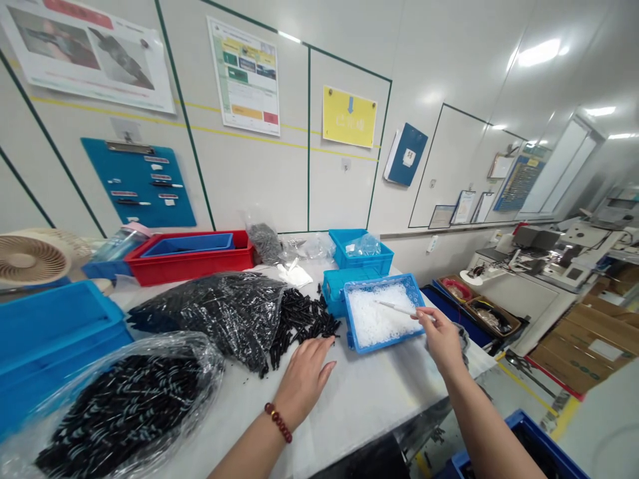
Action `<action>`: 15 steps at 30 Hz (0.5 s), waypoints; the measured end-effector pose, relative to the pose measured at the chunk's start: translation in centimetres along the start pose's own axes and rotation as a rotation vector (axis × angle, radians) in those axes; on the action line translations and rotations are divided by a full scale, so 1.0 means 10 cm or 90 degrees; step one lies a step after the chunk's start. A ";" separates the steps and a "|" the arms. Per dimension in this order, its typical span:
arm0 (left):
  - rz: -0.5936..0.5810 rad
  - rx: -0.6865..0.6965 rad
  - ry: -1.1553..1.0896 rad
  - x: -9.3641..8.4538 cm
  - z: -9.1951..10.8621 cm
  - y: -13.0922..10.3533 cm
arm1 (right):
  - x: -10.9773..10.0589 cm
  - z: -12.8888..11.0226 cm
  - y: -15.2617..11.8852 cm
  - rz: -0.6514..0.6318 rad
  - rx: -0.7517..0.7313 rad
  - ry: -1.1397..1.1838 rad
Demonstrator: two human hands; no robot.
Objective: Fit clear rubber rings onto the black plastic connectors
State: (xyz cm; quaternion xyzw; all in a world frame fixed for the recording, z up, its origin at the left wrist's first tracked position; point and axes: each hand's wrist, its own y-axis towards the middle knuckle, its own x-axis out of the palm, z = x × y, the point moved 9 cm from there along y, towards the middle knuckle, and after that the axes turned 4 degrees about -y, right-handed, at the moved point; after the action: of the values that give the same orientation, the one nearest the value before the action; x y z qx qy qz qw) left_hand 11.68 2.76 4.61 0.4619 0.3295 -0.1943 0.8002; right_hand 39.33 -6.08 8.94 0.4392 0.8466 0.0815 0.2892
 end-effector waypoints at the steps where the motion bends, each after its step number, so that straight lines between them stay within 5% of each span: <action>1: 0.002 0.000 -0.002 0.00 0.00 0.00 | 0.00 -0.03 -0.01 -0.005 -0.013 -0.013; 9: -0.005 -0.001 0.005 0.00 0.01 0.00 | 0.19 -0.25 -0.02 -0.006 -0.080 -0.199; 15: 0.000 0.007 0.007 -0.01 0.00 0.00 | 0.58 -0.22 0.09 -0.068 -0.026 -0.038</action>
State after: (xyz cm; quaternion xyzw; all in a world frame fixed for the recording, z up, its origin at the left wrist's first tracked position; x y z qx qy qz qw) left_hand 11.63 2.78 4.65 0.4674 0.3329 -0.1935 0.7958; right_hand 36.08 -0.67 8.68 0.3894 0.8581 0.0702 0.3274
